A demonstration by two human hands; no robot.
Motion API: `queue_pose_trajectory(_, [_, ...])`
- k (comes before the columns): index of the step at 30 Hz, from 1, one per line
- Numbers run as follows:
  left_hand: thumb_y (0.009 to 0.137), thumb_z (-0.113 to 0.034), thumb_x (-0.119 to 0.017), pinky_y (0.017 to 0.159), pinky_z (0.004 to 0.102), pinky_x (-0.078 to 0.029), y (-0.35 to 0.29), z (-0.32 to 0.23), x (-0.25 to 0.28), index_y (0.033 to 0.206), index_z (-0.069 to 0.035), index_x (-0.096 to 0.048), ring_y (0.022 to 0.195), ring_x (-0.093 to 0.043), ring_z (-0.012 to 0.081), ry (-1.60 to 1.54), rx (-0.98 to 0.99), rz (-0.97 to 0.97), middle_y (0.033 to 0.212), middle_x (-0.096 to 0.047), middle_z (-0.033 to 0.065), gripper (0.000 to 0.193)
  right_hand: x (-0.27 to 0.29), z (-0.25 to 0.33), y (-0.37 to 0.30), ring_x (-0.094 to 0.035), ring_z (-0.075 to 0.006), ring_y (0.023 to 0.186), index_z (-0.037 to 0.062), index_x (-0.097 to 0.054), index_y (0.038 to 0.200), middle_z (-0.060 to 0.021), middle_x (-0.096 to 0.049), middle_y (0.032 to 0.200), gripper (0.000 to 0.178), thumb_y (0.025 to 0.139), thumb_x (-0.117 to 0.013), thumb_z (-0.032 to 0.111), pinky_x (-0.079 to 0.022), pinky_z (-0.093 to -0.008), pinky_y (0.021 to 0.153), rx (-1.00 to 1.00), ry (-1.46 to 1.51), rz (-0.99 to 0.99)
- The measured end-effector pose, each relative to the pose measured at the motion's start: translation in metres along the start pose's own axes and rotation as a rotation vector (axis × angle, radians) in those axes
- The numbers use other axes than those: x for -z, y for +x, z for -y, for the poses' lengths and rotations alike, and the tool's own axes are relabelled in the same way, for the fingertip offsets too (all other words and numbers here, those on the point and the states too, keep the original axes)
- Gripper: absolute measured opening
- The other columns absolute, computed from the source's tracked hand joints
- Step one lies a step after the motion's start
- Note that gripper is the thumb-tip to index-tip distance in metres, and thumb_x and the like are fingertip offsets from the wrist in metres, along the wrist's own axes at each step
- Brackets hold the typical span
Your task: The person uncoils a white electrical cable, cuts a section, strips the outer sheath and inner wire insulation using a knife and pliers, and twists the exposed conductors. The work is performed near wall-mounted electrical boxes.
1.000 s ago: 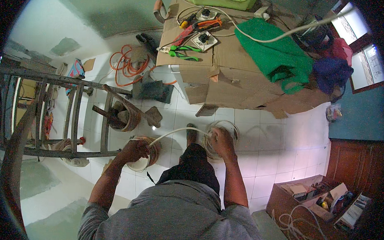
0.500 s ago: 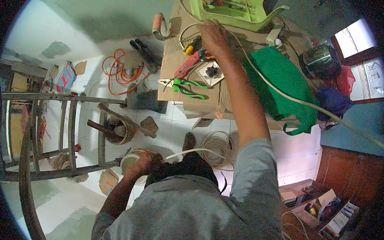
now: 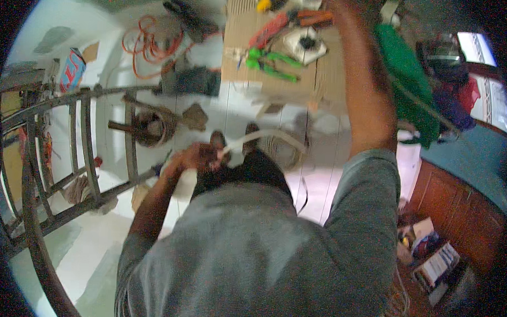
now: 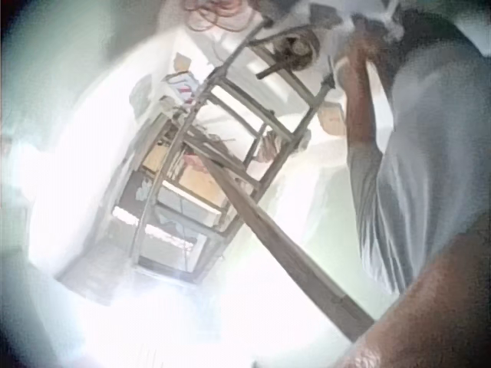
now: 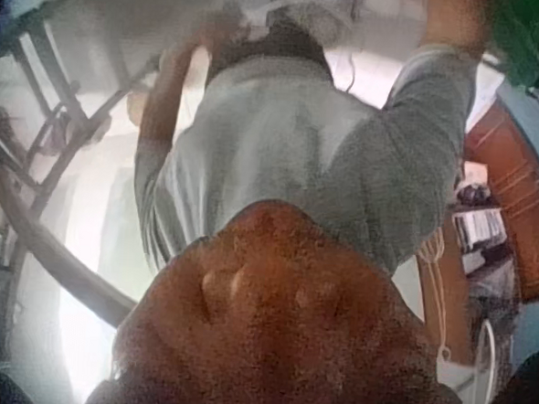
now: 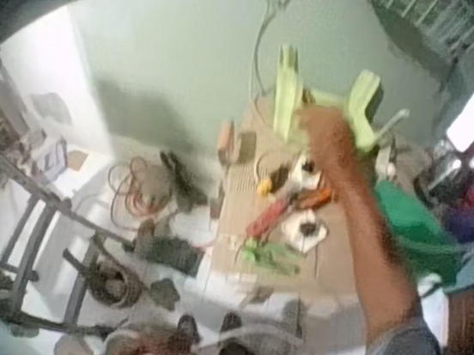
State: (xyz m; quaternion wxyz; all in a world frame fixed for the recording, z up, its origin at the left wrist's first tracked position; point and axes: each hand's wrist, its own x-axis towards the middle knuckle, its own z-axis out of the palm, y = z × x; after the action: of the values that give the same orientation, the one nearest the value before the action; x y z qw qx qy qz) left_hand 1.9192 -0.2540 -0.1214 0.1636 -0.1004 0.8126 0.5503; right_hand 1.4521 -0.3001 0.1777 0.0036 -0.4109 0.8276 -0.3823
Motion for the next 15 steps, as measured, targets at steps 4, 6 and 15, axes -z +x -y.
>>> queue_pose_trajectory(4, [0.095, -0.024, -0.067, 0.079, 0.0327, -0.058, 0.032, -0.025, 0.035, 0.114, -0.001, -0.061, 0.09, -0.071, 0.0181, -0.81, 0.427, 0.202, 0.102, -0.072, 0.0101, 0.03, 0.057, 0.035, -0.135, -0.067, -0.0268, 0.087, -0.0006, -0.067, 0.107, -0.0136, -0.07, 0.102, 0.031, 0.098, -0.057, 0.027, -0.052, -0.0377, 0.084, 0.18, 0.073, -0.189])
queue_pose_trajectory(6, [0.098, -0.032, -0.063, 0.08, 0.034, -0.058, 0.041, -0.032, 0.037, 0.116, -0.001, -0.059, 0.091, -0.071, 0.0205, -0.865, 0.384, 0.225, 0.104, -0.071, 0.0121, 0.036, 0.053, -0.055, -0.202, -0.068, -0.0209, 0.082, 0.006, -0.066, 0.107, -0.0111, -0.07, 0.098, 0.022, 0.098, -0.06, 0.024, -0.055, -0.0336, 0.073, -0.061, 0.309, -0.016])
queue_pose_trajectory(15, [0.098, -0.049, -0.059, 0.089, 0.0381, -0.056, 0.065, -0.068, 0.04, 0.119, -0.005, -0.059, 0.105, -0.069, 0.0224, -0.777, 0.393, 0.473, 0.113, -0.071, 0.0104, 0.049, -0.062, -0.053, -0.408, -0.069, -0.0206, 0.09, 0.0006, -0.059, 0.115, -0.0131, -0.068, 0.106, 0.022, 0.1, -0.059, 0.017, -0.058, -0.0327, 0.079, -0.814, 0.789, -0.093])
